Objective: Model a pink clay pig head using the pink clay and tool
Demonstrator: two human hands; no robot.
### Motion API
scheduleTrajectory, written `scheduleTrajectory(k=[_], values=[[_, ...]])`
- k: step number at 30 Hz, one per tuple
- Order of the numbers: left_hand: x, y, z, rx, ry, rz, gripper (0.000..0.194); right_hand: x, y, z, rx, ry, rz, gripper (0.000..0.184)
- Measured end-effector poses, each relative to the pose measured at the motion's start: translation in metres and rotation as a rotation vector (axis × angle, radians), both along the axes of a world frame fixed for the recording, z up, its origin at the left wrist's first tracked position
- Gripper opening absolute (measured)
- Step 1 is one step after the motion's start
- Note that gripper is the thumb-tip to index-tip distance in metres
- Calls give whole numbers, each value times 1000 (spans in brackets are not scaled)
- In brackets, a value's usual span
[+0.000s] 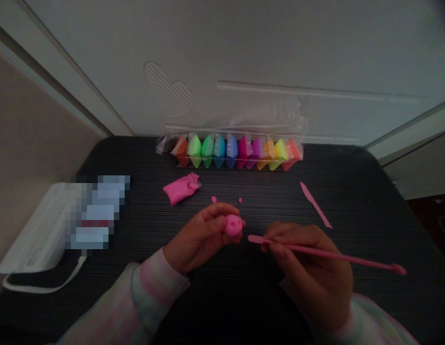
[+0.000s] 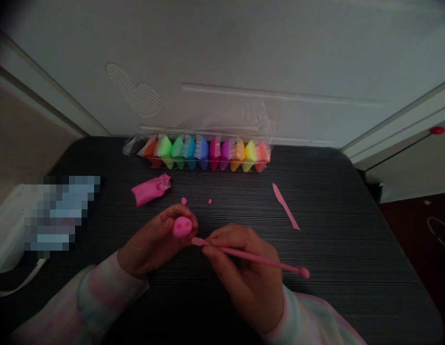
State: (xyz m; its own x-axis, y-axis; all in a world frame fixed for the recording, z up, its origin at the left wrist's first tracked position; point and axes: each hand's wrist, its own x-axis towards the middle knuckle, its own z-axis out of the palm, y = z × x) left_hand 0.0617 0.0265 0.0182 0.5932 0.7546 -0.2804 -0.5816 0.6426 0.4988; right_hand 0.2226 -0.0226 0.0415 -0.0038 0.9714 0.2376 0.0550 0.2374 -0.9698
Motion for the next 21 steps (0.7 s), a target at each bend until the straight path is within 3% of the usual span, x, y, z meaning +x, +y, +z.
scheduleTrajectory(k=[14,21], values=[[3,4,1,-15,42,98,18,0,3,0,36,-122,52,15],[2,4,-2,6,38,71,21,0,4,-3,64,-136,73,13]])
